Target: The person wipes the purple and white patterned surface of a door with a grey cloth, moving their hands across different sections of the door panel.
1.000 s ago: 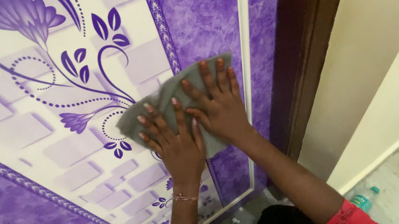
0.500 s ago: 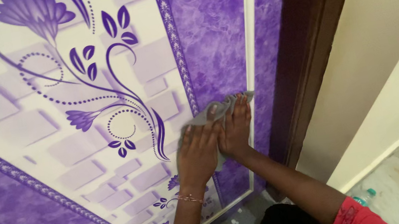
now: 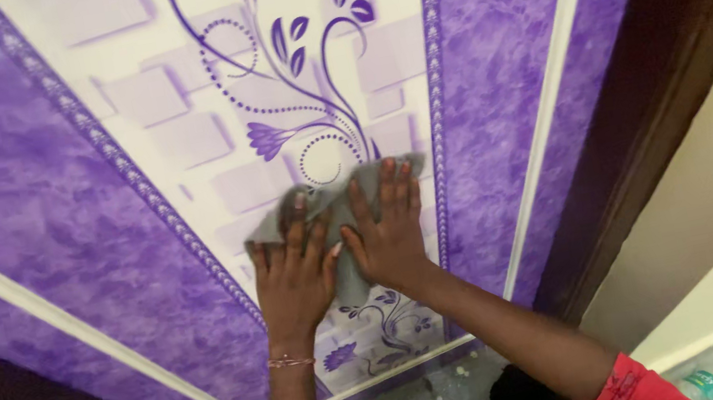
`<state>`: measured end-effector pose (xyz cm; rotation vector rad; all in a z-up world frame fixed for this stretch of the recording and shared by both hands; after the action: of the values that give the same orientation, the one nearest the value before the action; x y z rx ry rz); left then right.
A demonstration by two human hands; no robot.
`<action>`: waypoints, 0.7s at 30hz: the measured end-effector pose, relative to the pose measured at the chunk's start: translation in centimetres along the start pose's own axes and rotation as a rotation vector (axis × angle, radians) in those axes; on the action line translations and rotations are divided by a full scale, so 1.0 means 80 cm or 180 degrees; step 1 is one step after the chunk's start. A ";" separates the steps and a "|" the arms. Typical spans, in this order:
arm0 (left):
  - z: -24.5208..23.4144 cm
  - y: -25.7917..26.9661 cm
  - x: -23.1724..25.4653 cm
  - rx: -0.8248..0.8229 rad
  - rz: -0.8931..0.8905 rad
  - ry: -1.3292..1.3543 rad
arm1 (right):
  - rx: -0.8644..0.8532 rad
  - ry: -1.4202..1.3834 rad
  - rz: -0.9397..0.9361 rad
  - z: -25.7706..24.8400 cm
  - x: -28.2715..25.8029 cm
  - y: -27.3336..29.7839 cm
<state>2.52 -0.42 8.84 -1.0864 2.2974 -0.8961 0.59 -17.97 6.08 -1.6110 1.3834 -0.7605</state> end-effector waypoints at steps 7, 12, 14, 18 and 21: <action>-0.055 0.055 -0.106 0.0850 -0.1144 0.0166 | -0.0658 -0.0371 -0.0476 -0.004 -0.147 -0.043; -0.046 0.113 -0.140 0.0720 -0.1734 -0.0018 | -0.0970 -0.0415 -0.1007 0.018 -0.200 -0.030; -0.033 0.131 -0.146 0.0779 -0.1736 0.0008 | -0.1080 -0.0501 -0.1160 0.030 -0.213 -0.018; 0.003 0.151 -0.125 0.0801 -0.1745 0.0005 | -0.1236 -0.0360 -0.1518 0.052 -0.208 0.010; 0.021 0.158 -0.109 0.0906 -0.1714 0.0108 | -0.1271 -0.0443 -0.1670 0.057 -0.188 0.029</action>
<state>2.28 12.00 -0.34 -1.5910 1.8419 -1.3978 0.50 -2.34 3.19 -2.3468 1.0611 -0.6721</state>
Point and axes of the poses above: each hand's wrist, its own y-axis away from the middle knuckle, its own z-axis out of the palm, x = y × z, the point moved 1 cm from there along -y, towards the middle knuckle
